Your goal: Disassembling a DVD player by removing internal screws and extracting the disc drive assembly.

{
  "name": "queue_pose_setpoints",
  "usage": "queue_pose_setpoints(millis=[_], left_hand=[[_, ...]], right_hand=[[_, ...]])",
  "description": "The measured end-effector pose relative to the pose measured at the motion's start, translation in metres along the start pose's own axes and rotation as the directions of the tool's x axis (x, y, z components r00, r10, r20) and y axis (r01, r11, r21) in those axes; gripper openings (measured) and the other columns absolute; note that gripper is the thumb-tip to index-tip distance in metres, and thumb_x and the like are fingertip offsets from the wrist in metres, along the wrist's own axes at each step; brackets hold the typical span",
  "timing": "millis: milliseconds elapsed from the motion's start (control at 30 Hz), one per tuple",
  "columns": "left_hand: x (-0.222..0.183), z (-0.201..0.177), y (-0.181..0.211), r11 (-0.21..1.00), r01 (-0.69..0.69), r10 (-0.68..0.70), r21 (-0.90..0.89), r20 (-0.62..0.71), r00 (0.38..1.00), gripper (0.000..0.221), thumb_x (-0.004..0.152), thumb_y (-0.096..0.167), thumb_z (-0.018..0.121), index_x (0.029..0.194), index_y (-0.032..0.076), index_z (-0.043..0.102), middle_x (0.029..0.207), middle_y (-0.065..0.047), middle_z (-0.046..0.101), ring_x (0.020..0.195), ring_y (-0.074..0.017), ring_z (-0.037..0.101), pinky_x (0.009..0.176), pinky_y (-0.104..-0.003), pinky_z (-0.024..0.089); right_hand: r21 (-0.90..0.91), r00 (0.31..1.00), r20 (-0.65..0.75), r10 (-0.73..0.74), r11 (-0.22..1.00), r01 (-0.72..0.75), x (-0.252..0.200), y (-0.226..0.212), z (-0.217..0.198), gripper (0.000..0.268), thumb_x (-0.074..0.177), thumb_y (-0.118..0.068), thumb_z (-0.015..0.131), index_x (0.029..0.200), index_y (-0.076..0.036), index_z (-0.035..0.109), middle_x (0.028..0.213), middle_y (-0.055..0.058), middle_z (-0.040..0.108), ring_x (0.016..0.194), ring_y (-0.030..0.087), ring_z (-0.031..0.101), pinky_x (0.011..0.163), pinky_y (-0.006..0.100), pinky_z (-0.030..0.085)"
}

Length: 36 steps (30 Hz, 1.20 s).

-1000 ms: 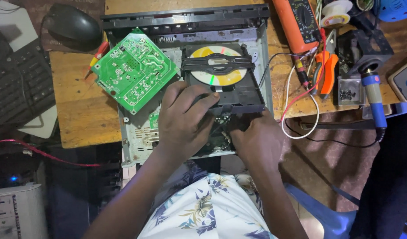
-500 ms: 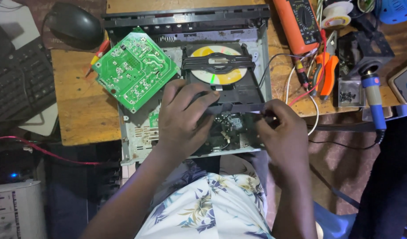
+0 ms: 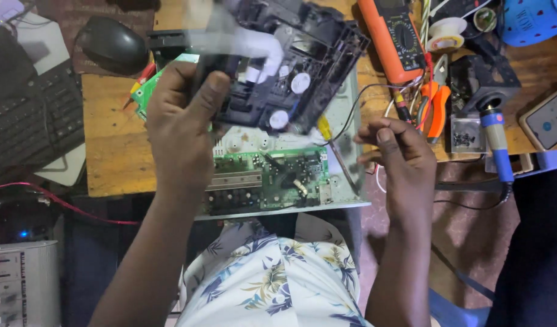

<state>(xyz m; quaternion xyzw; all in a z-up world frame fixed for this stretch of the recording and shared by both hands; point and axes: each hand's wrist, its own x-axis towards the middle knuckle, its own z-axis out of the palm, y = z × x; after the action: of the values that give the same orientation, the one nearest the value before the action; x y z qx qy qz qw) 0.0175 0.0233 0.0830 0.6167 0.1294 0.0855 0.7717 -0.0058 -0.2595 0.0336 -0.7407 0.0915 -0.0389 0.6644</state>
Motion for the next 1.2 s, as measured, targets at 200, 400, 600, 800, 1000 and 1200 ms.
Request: queue_pose_setpoints(millis=[200,400,600,800,1000,1200], left_hand=[[0.006,-0.007,-0.085,0.883,0.334,-0.302,-0.330,0.143,0.942,0.035,0.101,0.031,0.078,0.111,0.002,0.063,0.089,-0.015,0.069,0.066,-0.0186,0.074,0.047,-0.022,0.064],[0.013,-0.006,-0.105,0.799,0.429,-0.350,-0.421,0.253,0.902,0.061,0.095,0.021,0.078,0.148,0.001,0.055,0.134,-0.015,0.063,0.118,-0.0237,0.069,0.097,-0.032,0.066],[-0.012,0.021,-0.099,0.785,0.514,-0.438,-0.346,0.277,0.855,0.051,0.086,0.011,0.087,0.132,0.008,0.064,0.115,-0.009,0.072,0.099,-0.0225,0.076,0.089,-0.035,0.064],[0.008,0.010,-0.091,0.833,0.466,-0.418,-0.300,0.213,0.883,0.054,0.081,0.018,0.086,0.130,0.005,0.065,0.103,-0.009,0.074,0.089,-0.0213,0.076,0.081,-0.036,0.065],[0.066,-0.048,-0.215,0.884,-0.465,0.409,-0.034,0.538,0.737,0.149,0.034,0.120,0.050,0.114,-0.003,0.071,0.103,-0.020,0.063,0.091,-0.0270,0.057,0.086,-0.037,0.046],[0.009,-0.017,-0.103,0.995,0.094,-0.096,0.022,0.322,0.942,0.078,0.063,0.060,0.068,0.111,0.000,0.074,0.099,-0.019,0.070,0.087,-0.0276,0.063,0.082,-0.035,0.050]], right_hand=[[0.249,0.971,0.237,0.030,0.964,-0.091,0.009,0.033,0.004,0.064,0.107,-0.034,0.061,0.158,0.003,0.052,0.129,0.021,0.073,0.117,0.028,0.075,0.091,0.039,0.066],[0.500,0.982,0.133,0.136,0.846,-0.185,0.001,0.026,0.018,0.049,0.093,-0.006,0.073,0.140,-0.003,0.060,0.120,0.011,0.075,0.108,0.024,0.078,0.092,0.033,0.064],[0.420,0.974,0.165,0.155,0.883,-0.212,-0.015,0.082,0.010,0.056,0.089,-0.003,0.073,0.141,-0.001,0.053,0.116,0.018,0.071,0.100,0.029,0.077,0.075,0.034,0.063],[-0.454,0.925,0.379,-0.002,0.871,0.187,-0.019,-0.018,-0.007,0.019,0.094,-0.009,0.076,0.111,-0.008,0.085,0.098,0.023,0.080,0.097,0.046,0.079,0.079,0.053,0.061],[-0.737,0.968,0.238,-0.082,0.634,0.235,0.010,0.000,0.007,0.021,0.100,-0.015,0.071,0.117,-0.009,0.082,0.116,0.013,0.079,0.106,0.040,0.074,0.088,0.049,0.060],[-0.886,0.939,0.343,-0.008,0.328,0.327,0.038,0.044,0.015,0.026,0.097,-0.024,0.065,0.104,-0.004,0.079,0.105,0.016,0.071,0.099,0.046,0.072,0.084,0.055,0.059]])
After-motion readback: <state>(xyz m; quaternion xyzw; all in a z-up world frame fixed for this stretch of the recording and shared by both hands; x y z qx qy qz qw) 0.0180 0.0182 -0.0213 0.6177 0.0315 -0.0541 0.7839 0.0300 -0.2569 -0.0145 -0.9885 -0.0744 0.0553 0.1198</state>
